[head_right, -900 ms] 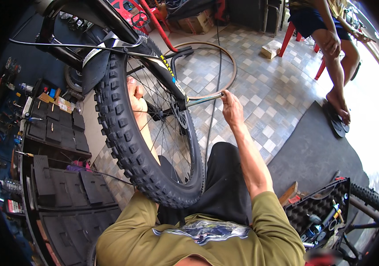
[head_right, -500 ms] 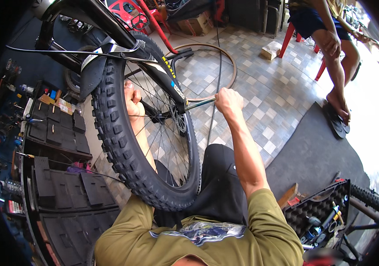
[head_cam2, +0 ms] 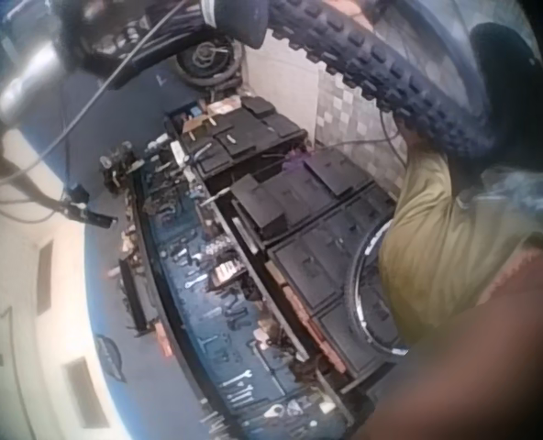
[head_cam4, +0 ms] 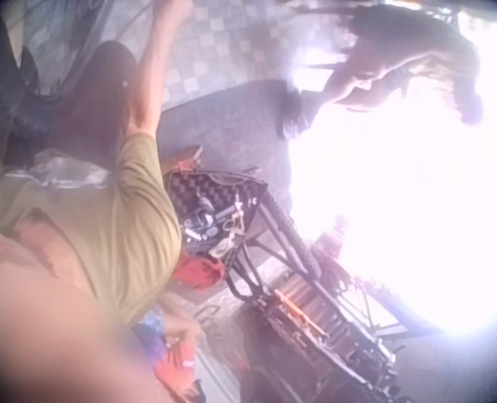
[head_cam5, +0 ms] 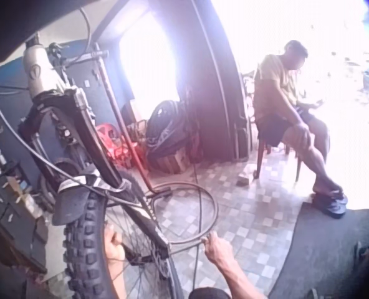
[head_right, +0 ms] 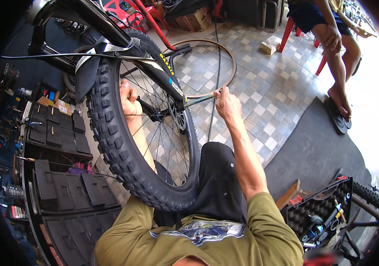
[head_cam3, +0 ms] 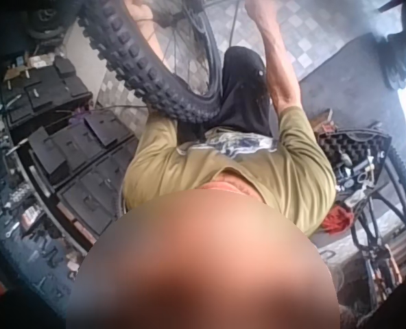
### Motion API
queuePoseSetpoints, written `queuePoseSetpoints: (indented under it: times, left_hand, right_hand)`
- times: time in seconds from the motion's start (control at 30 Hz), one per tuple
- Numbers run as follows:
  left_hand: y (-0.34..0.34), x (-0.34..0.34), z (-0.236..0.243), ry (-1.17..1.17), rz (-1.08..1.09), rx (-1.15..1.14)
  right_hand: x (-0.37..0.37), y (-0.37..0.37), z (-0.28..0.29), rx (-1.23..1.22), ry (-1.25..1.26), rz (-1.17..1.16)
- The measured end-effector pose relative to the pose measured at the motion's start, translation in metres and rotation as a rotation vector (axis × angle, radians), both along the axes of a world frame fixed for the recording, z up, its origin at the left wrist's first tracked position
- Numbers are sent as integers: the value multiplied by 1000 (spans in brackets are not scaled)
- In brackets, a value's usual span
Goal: The person works on a bicycle in a workshop, tightening the rear wheel axle with a wrench, spinning the wheel, and wiping the frame and handlebars with a cloth. They also handle the seat and handlebars while another person sits nearby.
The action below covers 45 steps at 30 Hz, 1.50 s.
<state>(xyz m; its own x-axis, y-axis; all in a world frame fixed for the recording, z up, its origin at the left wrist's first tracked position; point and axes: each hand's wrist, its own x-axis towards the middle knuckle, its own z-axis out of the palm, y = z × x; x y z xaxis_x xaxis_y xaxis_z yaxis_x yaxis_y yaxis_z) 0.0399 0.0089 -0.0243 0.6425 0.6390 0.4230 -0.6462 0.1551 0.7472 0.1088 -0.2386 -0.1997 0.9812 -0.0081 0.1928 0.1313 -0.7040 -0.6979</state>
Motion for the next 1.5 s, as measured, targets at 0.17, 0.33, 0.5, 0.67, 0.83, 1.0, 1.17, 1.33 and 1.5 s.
queuePoseSetpoints:
  times: [0.17,0.33,0.5,0.67,0.83,1.0,1.17,1.33,1.5]
  left_hand:
    - [-4,4,3,46,28,-23]
    - [4,6,-4,24,-13,23]
    - [2,9,-7,29,-40,17]
    - [-6,-6,8,9,5,113]
    - [-3,1,5,12,-12,88]
    - [4,-1,4,29,3,92]
    - [6,-5,5,38,8,82]
    - [15,-11,5,49,36,95]
    - [14,-1,-2,59,20,100]
  right_hand:
    - [-8,5,-38,205,-81,-38]
    - [17,-28,-29,330,193,158]
    - [61,-86,-33,812,255,100]
    - [115,-136,-28,1105,119,-154]
    - [130,-87,-39,1101,148,-119]
    - [90,3,-36,998,344,330]
    - [109,-49,-27,941,306,331]
    - [133,-90,-25,1051,175,21]
    - [84,48,-33,1060,415,332]
